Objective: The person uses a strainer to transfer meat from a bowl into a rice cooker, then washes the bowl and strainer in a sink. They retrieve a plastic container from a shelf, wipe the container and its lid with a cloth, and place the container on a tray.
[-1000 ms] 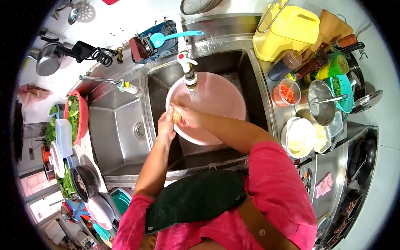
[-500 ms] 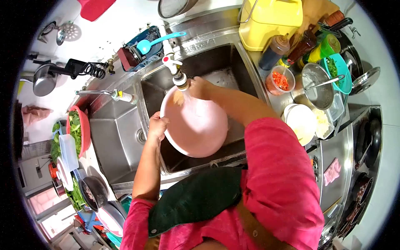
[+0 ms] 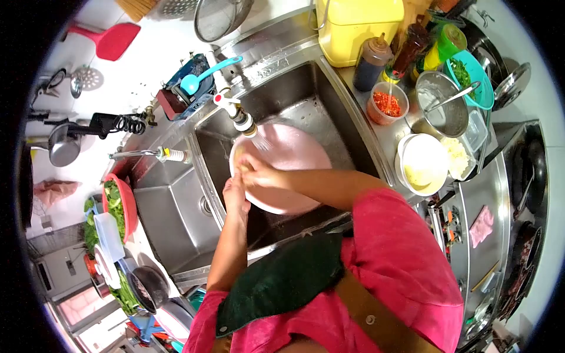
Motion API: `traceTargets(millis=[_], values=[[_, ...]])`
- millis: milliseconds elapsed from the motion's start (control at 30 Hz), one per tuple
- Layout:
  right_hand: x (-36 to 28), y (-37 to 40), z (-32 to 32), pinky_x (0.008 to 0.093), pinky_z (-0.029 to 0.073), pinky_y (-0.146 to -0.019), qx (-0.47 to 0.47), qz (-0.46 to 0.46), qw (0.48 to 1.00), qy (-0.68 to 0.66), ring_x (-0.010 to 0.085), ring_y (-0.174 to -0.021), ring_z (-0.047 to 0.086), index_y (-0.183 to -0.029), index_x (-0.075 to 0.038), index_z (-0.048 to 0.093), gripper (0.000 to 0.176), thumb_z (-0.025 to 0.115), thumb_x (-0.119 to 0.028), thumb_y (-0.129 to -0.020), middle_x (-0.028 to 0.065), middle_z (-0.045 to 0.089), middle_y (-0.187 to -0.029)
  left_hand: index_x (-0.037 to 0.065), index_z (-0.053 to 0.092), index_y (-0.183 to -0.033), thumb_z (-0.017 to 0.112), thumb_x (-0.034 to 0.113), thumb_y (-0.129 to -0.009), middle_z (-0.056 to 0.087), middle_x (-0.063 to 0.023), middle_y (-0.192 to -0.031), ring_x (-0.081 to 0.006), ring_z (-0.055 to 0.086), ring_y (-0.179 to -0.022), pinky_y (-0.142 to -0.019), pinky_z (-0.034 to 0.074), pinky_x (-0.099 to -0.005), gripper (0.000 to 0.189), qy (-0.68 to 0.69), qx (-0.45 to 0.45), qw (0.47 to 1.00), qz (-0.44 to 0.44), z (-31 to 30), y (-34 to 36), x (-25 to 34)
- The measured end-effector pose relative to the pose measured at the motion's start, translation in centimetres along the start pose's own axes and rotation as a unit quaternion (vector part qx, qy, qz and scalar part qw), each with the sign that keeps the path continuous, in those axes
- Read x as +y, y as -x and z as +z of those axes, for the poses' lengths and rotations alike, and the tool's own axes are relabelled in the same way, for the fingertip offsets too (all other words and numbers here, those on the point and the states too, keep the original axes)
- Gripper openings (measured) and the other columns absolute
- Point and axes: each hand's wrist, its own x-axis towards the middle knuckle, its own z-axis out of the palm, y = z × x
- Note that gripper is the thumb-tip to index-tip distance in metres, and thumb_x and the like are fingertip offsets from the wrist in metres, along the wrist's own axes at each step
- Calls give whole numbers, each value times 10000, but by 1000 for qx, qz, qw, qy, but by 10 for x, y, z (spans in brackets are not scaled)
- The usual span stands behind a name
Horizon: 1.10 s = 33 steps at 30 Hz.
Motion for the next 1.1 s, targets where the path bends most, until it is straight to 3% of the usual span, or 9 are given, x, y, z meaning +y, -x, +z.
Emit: traceTargets(millis=[100, 133, 167, 267, 400, 567, 633, 900, 1100], values=[[23, -48, -45, 330, 405, -718, 67, -78, 930, 353, 243, -791, 497, -991, -73, 438, 288, 567, -116, -737, 120, 494, -891, 31, 525, -730, 519, -9, -725, 560, -52, -688, -133, 522, -578, -536, 439, -253, 41, -41, -35, 999, -1, 0, 6, 4], [58, -69, -82, 349, 411, -741, 83, -18, 765, 639, 267, -829, 506, -990, -91, 467, 233, 494, -188, -780, 130, 487, -953, 31, 521, -724, 506, -23, -717, 560, -55, -688, -136, 524, -581, -541, 440, -256, 56, -54, -40, 998, 0, 0, 7, 8], [77, -73, -104, 387, 409, -763, 243, 24, 879, 409, 281, -884, 497, -1006, -107, 496, 251, 422, -245, -809, 124, 466, -1013, 30, 518, -717, 494, -37, -709, 561, -57, -688, -139, 527, -585, -546, 441, -258, 72, -67, -44, 997, 0, -2, 7, 12], [22, -10, -125, 408, 339, -870, 32, 10, 593, 804, 307, -1015, 424, -1116, -172, 484, 333, 447, -200, -786, 122, 457, -1032, 24, 491, -696, 485, -40, -707, 549, -55, -675, -125, 512, -559, -532, 431, -242, 66, -15, -53, 998, 40, 2, 4, 23], [48, 44, -92, 326, 398, -836, 170, 410, 806, 391, 204, -1012, 474, -1123, -103, 474, 379, 464, -33, -751, 101, 506, -1070, 16, 477, -711, 467, -67, -682, 540, -78, -680, -149, 521, -576, -562, 452, -269, 89, -6, -61, 995, 80, 19, -9, 20], [26, 7, -42, 223, 395, -593, -267, 298, 916, -13, 81, -686, 502, -965, -28, 504, 290, 519, -62, -677, 54, 533, -818, 34, 512, -669, 507, -32, -681, 530, -24, -641, -93, 457, -540, -538, 399, -233, 68, -56, -79, 991, 89, 10, -20, -13], [-24, 6, -45, 181, 398, -547, -120, 54, 986, -100, 79, -678, 516, -987, -24, 500, 272, 534, -97, -727, 16, 536, -791, 40, 526, -673, 508, -33, -680, 538, -20, -638, -90, 466, -535, -527, 404, -230, 75, -101, -139, 984, 50, -3, -15, -1], [117, 19, -137, 302, 438, -751, 205, 343, 844, 357, 179, -935, 505, -1190, -10, 391, 506, 557, -82, -718, 99, 528, -1031, 51, 491, -623, 492, -51, -671, 515, -6, -608, -72, 449, -509, -483, 375, -207, 113, -79, -115, 983, 121, 13, -33, 13], [88, 34, -45, 275, 429, -706, 60, 412, 869, -266, 134, -730, 535, -919, -76, 575, 214, 483, -246, -827, 16, 586, -806, 4, 543, -689, 553, 32, -717, 506, 7, -621, -67, 426, -520, -482, 359, -212, 41, -199, -43, 961, 186, 40, -54, -18]])
